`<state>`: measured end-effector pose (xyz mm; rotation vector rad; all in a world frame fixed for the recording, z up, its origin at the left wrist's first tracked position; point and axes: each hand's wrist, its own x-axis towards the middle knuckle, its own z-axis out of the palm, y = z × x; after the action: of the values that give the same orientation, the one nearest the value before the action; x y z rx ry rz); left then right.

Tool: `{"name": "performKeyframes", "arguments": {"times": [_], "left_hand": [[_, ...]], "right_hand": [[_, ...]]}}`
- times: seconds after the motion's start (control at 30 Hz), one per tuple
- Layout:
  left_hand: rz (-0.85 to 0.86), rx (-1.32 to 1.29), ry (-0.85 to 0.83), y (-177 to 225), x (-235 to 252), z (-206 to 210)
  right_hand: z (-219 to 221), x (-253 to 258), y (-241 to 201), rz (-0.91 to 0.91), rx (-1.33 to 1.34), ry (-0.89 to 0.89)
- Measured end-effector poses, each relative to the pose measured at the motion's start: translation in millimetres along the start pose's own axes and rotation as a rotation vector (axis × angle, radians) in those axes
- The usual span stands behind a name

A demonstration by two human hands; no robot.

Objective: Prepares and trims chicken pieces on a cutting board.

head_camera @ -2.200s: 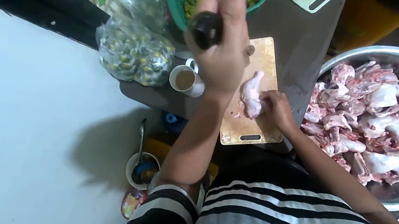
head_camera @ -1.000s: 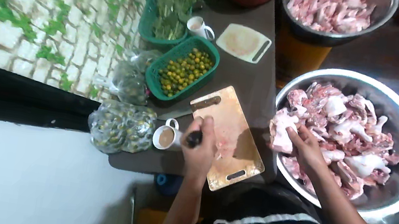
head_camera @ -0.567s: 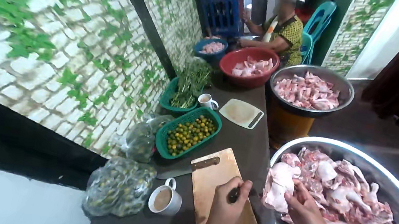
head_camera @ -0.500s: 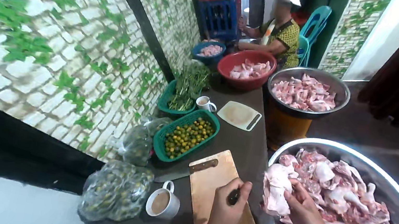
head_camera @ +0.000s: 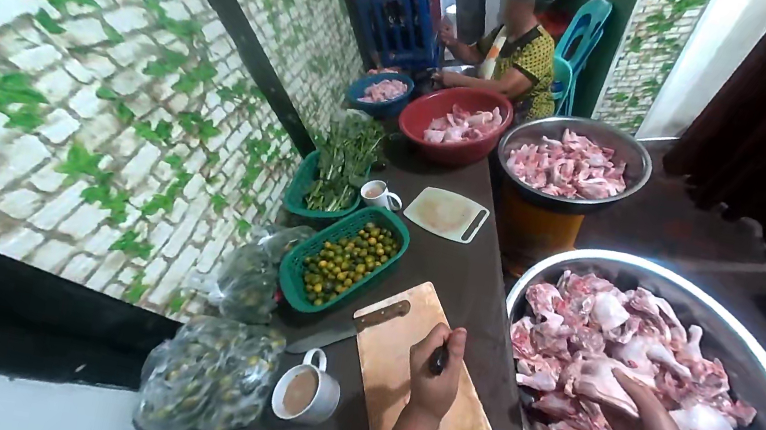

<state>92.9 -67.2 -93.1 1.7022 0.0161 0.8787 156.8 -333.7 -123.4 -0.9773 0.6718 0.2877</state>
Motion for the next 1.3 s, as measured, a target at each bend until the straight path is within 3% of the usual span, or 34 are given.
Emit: {"name": "performKeyframes", "arguments": {"times": [0.13,0.33,0.43,0.63,0.97,1.03,1.2,1.3], "left_hand": [[-0.104,0.032,0.025,-25.0,-11.7,1.4],[-0.178,0.037,0.02,-23.5,-14.1,-4.7],[-0.213,-0.007,-0.025,-18.1,-12.2,-8.3],[-0.244,-0.059,-0.139,-6.7,-2.9,8.6],[-0.183,-0.009,-0.267,-17.0,-2.1,6.6],[-0.188,-0.014,-0.27,-14.7,-3.7,6.2],[-0.197,-0.025,-0.232,-10.0,-6.1,7.4],[-0.193,-0.027,-0.227,-8.3,-6.0,5.1]], "right_hand": [[-16.6,5.7,4.1,0.055,0.109,0.143],[-30.9,-2.6,-0.9,0.069,0.129,0.228],[-42.7,-11.1,-12.3,-0.072,0.174,0.346],[-107.6,0.0,-21.1,-0.34,0.241,0.596],[-216.9,14.3,-77.3,-0.824,0.27,0.833],[-252.2,28.0,-77.3,-0.78,0.233,0.903],[-283.2,28.2,-26.7,-0.238,0.303,1.077],[-270.4,36.7,3.8,-0.289,0.113,1.188]]}}
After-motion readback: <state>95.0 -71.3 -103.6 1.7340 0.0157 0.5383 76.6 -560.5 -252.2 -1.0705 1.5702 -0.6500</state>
